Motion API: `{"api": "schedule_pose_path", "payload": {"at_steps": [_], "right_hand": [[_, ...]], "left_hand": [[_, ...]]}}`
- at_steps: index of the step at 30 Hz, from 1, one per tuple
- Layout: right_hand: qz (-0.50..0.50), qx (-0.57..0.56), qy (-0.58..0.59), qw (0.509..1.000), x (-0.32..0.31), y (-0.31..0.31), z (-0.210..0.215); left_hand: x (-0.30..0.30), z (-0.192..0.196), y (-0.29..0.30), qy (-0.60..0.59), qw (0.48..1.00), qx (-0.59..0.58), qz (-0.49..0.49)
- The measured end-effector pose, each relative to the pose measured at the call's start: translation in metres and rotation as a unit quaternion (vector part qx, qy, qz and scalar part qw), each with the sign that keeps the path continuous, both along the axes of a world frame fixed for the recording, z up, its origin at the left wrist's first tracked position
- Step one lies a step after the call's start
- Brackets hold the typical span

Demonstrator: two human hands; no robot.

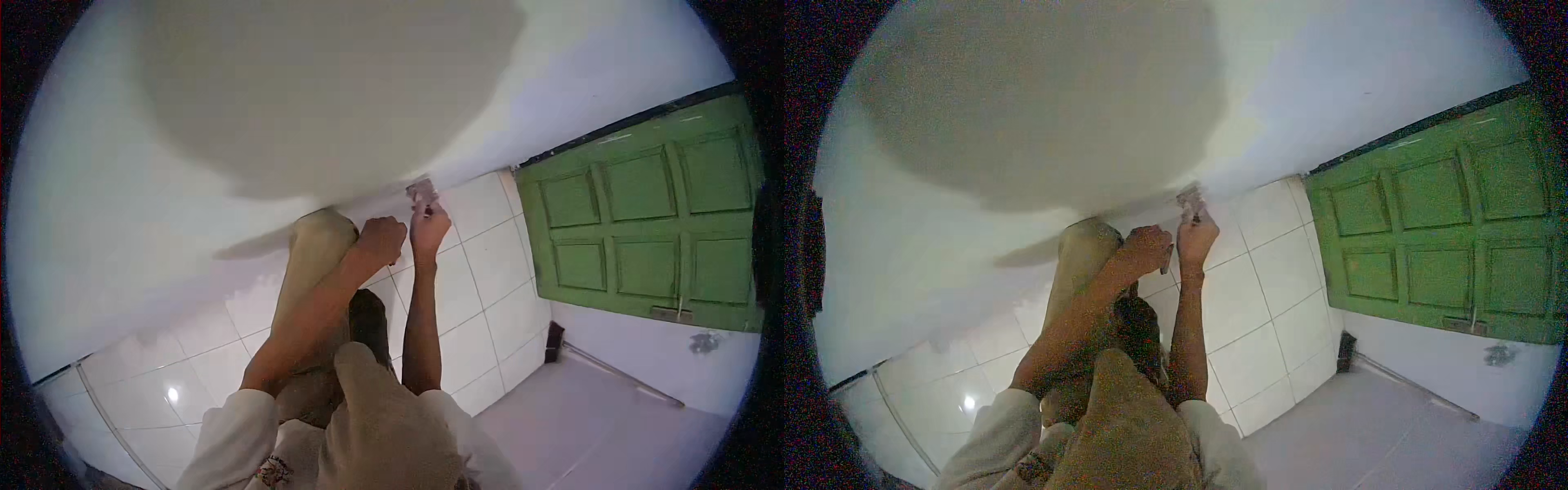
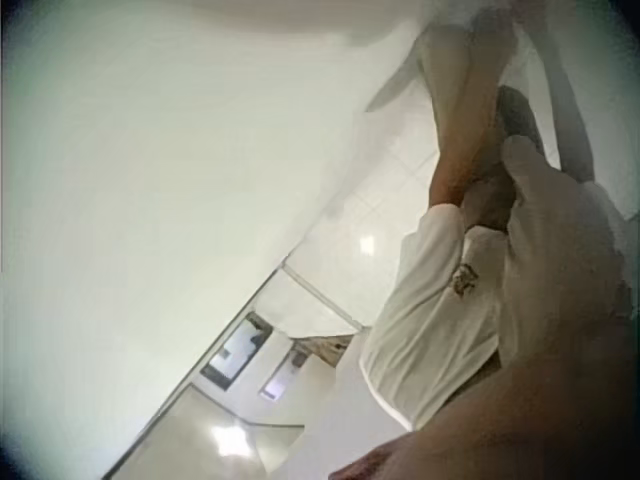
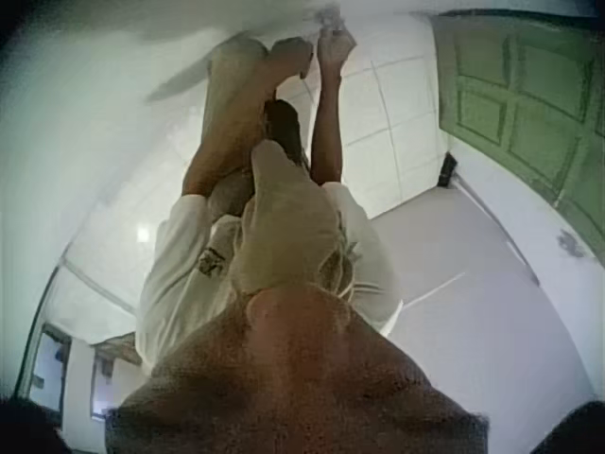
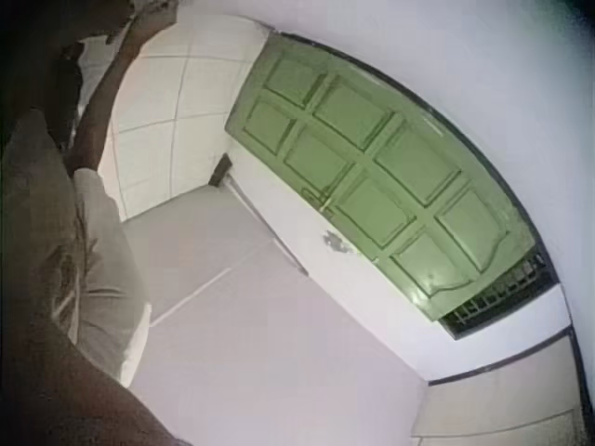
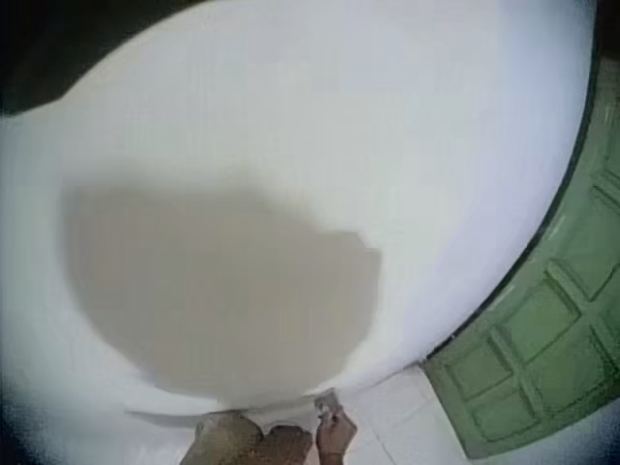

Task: The person uses a putty knife to apply and smooth patching compound onto a wall near the floor.

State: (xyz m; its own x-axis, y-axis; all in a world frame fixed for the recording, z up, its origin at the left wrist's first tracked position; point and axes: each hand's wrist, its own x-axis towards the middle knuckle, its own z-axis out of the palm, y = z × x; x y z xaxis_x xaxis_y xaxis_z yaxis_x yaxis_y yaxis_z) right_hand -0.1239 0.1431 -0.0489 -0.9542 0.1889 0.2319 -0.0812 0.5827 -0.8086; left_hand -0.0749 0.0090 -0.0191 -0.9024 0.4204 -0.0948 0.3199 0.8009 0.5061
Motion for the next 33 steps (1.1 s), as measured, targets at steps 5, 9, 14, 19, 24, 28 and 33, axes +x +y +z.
{"api": "schedule_pose_path", "payload": {"at_steps": [5,9,14,19,24,28,33], "right_hand": [[-0.057,-0.089,0.08,0.991,-0.007,-0.015,0.101],[-0.064,-0.08,0.122,0.987,-0.011,-0.026,0.101],[-0.031,0.022,-0.016,0.999,-0.013,-0.013,0.038],[-0.047,0.042,-0.032,0.997,0.001,-0.021,0.06],[-0.08,-0.027,0.151,0.985,-0.009,-0.02,0.121],[-0.051,-0.015,0.214,0.975,-0.026,-0.024,0.1],[-0.036,0.054,0.107,0.992,-0.03,-0.008,0.037]], "left_hand": [[0.004,0.0,-0.002,-0.024,0.999,-0.009,0.032],[0.001,-0.005,-0.008,-0.073,0.997,-0.018,0.023],[0.0,0.006,-0.004,-0.025,0.999,0.013,0.017],[0.001,-0.004,-0.007,-0.06,0.998,0.006,0.017],[0.003,0.004,-0.008,-0.041,0.999,0.012,0.025],[0.007,-0.013,-0.005,0.001,0.999,0.01,0.044],[-0.004,-0.005,-0.002,-0.057,0.998,-0.003,-0.002]]}}
